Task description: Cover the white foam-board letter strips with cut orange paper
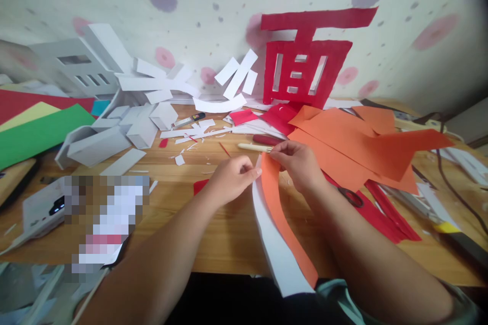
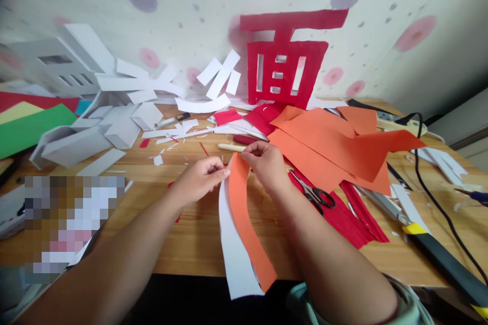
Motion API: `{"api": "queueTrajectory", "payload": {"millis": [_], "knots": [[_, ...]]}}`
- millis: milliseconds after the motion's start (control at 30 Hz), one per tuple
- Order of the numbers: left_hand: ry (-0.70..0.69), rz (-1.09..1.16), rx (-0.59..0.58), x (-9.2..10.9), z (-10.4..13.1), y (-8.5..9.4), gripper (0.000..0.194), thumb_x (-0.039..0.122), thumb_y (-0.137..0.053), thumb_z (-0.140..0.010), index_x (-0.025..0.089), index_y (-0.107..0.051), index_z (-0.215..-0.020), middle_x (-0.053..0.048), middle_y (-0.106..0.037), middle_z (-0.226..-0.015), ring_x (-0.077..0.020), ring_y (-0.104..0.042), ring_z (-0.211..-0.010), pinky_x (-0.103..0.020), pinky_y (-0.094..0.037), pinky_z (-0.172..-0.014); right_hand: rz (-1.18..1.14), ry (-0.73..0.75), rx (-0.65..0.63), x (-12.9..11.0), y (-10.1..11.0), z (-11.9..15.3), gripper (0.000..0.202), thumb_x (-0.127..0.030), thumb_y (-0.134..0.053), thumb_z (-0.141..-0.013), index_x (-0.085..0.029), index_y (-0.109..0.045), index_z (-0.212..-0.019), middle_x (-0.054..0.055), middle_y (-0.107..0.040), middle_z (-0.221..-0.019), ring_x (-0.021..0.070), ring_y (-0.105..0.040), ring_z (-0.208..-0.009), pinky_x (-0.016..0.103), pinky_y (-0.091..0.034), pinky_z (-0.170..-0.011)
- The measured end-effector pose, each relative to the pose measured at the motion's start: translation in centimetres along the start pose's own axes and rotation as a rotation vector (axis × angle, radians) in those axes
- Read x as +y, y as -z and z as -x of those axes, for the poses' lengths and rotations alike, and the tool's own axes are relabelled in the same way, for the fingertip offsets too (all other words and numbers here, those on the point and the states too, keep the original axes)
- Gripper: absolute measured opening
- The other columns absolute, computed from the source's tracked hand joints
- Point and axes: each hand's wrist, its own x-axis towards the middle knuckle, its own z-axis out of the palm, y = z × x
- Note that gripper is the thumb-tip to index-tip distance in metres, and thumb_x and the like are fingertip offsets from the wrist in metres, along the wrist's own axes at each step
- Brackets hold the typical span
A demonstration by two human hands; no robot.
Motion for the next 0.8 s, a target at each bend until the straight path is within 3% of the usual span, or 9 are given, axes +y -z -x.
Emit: {"api": "queueTrajectory", "payload": {"millis": [200, 367, 500, 633, 700, 800], "knots": [[-0.025, 0.029, -0.006, -0.1, -0.2, 0.1, 0.022, 0.039, -0.059, -0.080, 0.020, -0.054, -0.069, 0.002, -0.056, -0.064, -0.0140, -0.050, -0.059, -0.025, -0.035, -0.053, -0.210, -0.105, -0.026, -0.4, 0.2, -0.1, 0.019, -0.029, -0.072, -0.058, -0.018, -0.058, -0.064, -0.003, -0.055, -0.058, 0.0088, -0.047, -0.049, 0.023, -0.039, -0.045], [0.014, 0.056, 0.030, -0.4, -0.3, -0.1, 0.028, 0.047, -0.053, -0.084, 0.021, -0.054, -0.075, 0.001, -0.057, -0.063, -0.0157, -0.054, -0.059, -0.027, -0.040, -0.054, -0.291, -0.153, -0.079, -0.4, 0.7, -0.4, 0.020, -0.028, -0.073, -0.057, -0.018, -0.057, -0.064, -0.005, -0.053, -0.052, 0.0061, -0.041, -0.041, 0.021, -0.033, -0.040], [-0.123, -0.052, 0.074, 0.0, 0.1, -0.8, 0.036, 0.049, -0.063, -0.078, 0.023, -0.056, -0.101, -0.004, -0.064, -0.093, -0.0208, -0.061, -0.081, -0.033, -0.048, -0.070, -0.343, -0.177, -0.129, 0.0, 0.6, -0.5, 0.013, -0.023, -0.069, -0.059, -0.018, -0.057, -0.062, -0.005, -0.049, -0.049, 0.0064, -0.038, -0.041, 0.021, -0.031, -0.040], [-0.236, -0.147, 0.078, 0.7, 0.4, -1.8, 0.066, 0.042, -0.072, -0.072, 0.024, -0.047, -0.130, -0.011, -0.055, -0.130, -0.0316, -0.053, -0.116, -0.045, -0.043, -0.095, -0.443, -0.117, -0.137, -0.3, 0.7, -0.4, 0.005, -0.015, -0.063, -0.062, -0.018, -0.060, -0.064, -0.004, -0.052, -0.057, 0.0068, -0.043, -0.047, 0.020, -0.036, -0.046], [-0.268, -0.135, 0.036, 0.9, 0.4, -2.0, 0.066, 0.039, -0.072, -0.072, 0.026, -0.049, -0.133, -0.010, -0.054, -0.131, -0.0336, -0.050, -0.120, -0.047, -0.038, -0.101, -0.441, -0.104, -0.098, -0.7, 1.0, -0.4, 0.005, -0.014, -0.058, -0.065, -0.018, -0.058, -0.064, -0.003, -0.055, -0.062, 0.0079, -0.047, -0.051, 0.022, -0.040, -0.051], [-0.243, -0.089, -0.018, 0.9, 0.4, -1.9, 0.056, 0.026, -0.068, -0.071, 0.029, -0.056, -0.126, -0.007, -0.061, -0.121, -0.0323, -0.054, -0.113, -0.046, -0.041, -0.097, -0.378, -0.086, -0.087, -1.4, 1.7, -0.5, 0.006, -0.014, -0.055, -0.069, -0.019, -0.057, -0.068, -0.003, -0.053, -0.062, 0.0087, -0.048, -0.051, 0.023, -0.040, -0.052]]}}
